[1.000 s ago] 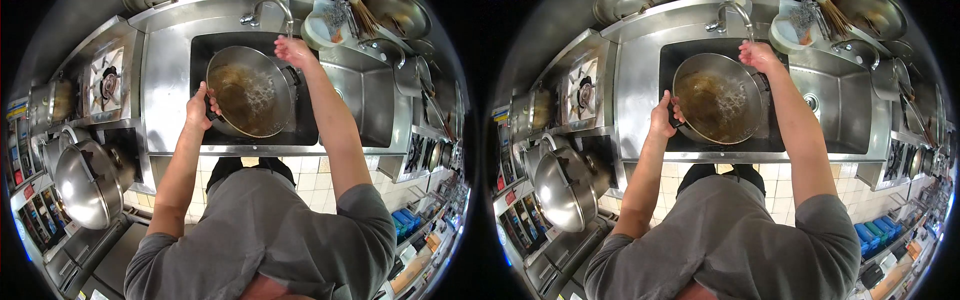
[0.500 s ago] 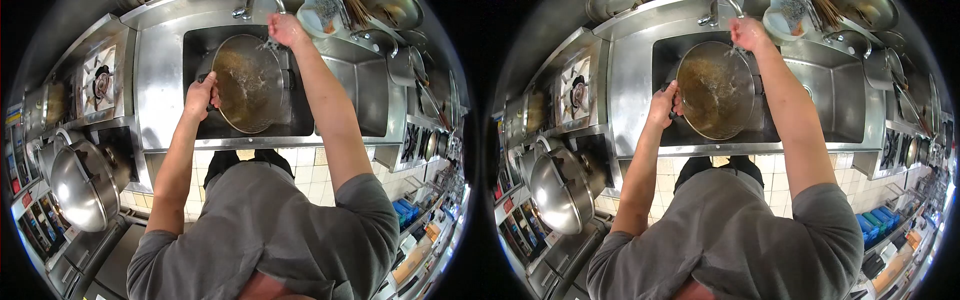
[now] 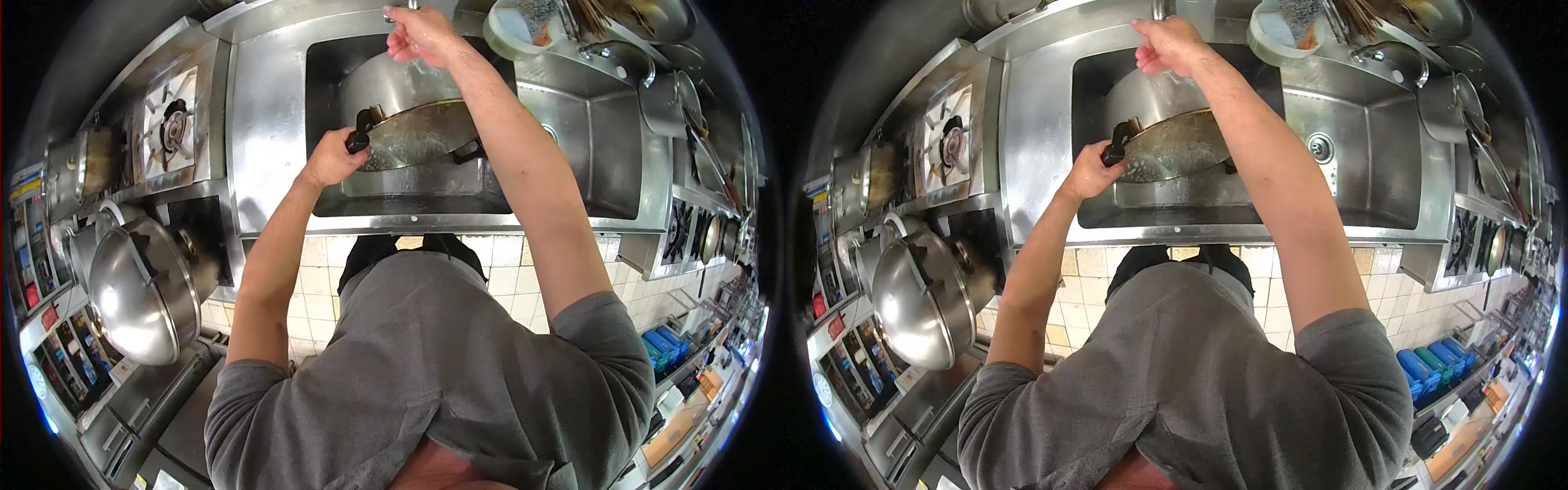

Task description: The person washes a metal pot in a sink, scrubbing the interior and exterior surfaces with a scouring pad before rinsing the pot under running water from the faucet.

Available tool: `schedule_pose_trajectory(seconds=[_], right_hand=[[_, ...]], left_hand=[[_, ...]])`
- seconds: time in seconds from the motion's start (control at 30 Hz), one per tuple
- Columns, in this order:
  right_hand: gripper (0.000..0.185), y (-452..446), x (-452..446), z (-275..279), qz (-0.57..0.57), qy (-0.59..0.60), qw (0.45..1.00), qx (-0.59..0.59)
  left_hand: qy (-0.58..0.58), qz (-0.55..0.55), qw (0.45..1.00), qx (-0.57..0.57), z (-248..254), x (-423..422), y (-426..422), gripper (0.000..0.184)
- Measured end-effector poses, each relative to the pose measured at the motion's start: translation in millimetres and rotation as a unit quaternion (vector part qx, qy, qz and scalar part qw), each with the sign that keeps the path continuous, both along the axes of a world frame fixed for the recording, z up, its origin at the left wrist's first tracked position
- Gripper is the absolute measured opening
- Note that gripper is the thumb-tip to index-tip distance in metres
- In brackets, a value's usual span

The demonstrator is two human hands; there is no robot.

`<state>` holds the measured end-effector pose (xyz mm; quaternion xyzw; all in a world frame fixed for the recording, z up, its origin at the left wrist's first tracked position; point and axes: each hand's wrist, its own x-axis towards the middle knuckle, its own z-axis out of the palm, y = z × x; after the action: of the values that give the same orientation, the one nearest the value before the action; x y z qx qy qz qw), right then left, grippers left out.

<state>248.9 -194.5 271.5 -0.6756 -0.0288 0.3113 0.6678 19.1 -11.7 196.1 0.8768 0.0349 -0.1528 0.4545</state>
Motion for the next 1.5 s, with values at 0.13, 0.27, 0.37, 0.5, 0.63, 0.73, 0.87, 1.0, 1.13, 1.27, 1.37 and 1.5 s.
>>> schedule_pose_trajectory(seconds=[0.13, 0.27, 0.37, 0.5, 0.63, 0.73, 0.87, 1.0, 1.13, 1.27, 1.37, 1.5], right_hand=[[0.038, 43.3, 0.8, -7.5, -0.001, 0.067, 0.995, 0.075], [0.031, 77.0, -7.8, -1.2, -0.074, 0.031, 0.995, 0.059], [0.032, 81.8, -12.5, 2.1, -0.128, 0.067, 0.984, 0.103], [0.031, 77.7, -7.0, -7.7, -0.129, 0.084, 0.981, 0.122], [0.03, 69.2, -11.2, 3.5, -0.138, 0.062, 0.984, 0.091], [0.029, 72.1, -10.0, 3.7, -0.162, 0.084, 0.977, 0.11], [0.031, 81.8, -9.5, 6.1, -0.188, 0.119, 0.967, 0.123], [0.034, 58.5, -13.2, 3.3, -0.12, 0.065, 0.985, 0.107], [0.036, 25.1, -25.4, 5.0, -0.128, -0.079, 0.988, 0.042], [0.025, 18.7, -24.2, -30.2, -0.108, -0.139, 0.984, 0.03], [0.03, 35.1, -25.8, -38.7, -0.075, -0.174, 0.977, -0.095], [0.033, 17.1, -51.4, -11.6, 0.006, -0.215, 0.935, -0.281]], left_hand=[[-0.051, -0.012, 0.996, 0.07, 3.2, -3.9, 16.1, 0.024], [-0.118, -0.07, 0.979, 0.151, 13.5, 24.8, 21.4, 0.031], [-0.158, -0.071, 0.973, 0.155, 31.7, 61.0, 4.7, 0.04], [-0.231, -0.078, 0.957, 0.159, 35.9, 108.1, -20.6, 0.043], [-0.225, -0.114, 0.939, 0.232, 27.7, 140.9, -19.1, 0.051], [-0.22, -0.118, 0.926, 0.283, 25.0, 150.5, -7.8, 0.06], [-0.265, -0.057, 0.917, 0.293, 22.8, 154.7, -11.3, 0.056], [-0.299, 0.047, 0.893, 0.332, 36.4, 125.1, -35.7, 0.048], [-0.259, 0.148, 0.919, 0.256, 22.8, 89.2, -36.3, 0.038], [-0.269, 0.186, 0.92, 0.216, 6.4, 64.9, -5.7, 0.029], [-0.244, 0.189, 0.931, 0.193, -5.4, 46.7, 10.9, 0.026], [-0.23, 0.192, 0.94, 0.16, -27.5, 24.7, 37.2, 0.024]])
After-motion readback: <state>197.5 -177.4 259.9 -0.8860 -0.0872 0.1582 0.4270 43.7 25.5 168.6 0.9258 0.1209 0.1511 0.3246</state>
